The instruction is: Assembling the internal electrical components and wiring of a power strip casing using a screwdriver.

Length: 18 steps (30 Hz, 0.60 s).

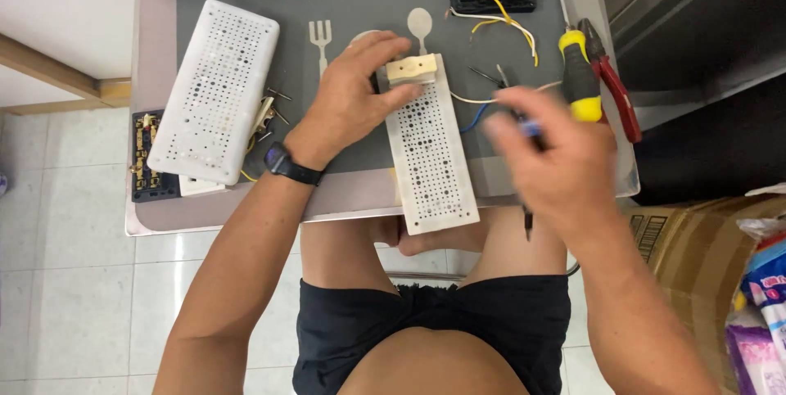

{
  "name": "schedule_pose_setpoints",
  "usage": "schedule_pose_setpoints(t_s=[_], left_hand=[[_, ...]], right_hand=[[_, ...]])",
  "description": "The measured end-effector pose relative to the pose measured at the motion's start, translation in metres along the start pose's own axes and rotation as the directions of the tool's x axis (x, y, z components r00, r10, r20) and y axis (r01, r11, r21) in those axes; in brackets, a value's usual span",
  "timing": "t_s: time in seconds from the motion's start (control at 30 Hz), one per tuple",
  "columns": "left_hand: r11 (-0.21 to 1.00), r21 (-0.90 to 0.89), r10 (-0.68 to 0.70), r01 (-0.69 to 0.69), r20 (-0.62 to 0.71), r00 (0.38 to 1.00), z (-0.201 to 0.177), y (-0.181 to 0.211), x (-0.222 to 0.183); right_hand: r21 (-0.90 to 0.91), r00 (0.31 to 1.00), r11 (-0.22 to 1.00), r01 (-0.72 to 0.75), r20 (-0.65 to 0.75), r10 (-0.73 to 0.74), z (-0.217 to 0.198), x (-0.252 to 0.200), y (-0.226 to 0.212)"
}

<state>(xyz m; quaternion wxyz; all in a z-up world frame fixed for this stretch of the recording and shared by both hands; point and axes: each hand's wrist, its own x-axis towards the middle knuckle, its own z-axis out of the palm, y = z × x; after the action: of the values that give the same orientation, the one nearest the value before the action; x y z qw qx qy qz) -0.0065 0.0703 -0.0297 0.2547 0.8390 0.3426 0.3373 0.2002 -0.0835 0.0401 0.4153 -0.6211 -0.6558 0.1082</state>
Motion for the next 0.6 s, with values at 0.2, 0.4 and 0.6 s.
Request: schedule_pose_setpoints(t_s=[0.2, 0.4, 0.6], left_hand=[[0.986, 0.101, 0.123, -0.129, 0.062, 0.990, -0.006, 0.008, 0.020], [0.969, 0.229, 0.022, -0.098, 0.315, 0.949, -0.016, 0.025, 0.042], [0.958, 0.228, -0.230, 0.174, 0.250, 0.940, -0.032, 0.017, 0.073]], right_hand=[[-0.293, 0.933, 0.956, -0.034, 0.333, 0.135, 0.036, -0.007, -0.001], [-0.323, 0.893, 0.943, -0.080, 0.398, 0.212, 0.042, -0.013, 0.012], [-0.227, 0.899, 0.969, -0.096, 0.398, 0.182, 0.043, -0.011, 0.021]])
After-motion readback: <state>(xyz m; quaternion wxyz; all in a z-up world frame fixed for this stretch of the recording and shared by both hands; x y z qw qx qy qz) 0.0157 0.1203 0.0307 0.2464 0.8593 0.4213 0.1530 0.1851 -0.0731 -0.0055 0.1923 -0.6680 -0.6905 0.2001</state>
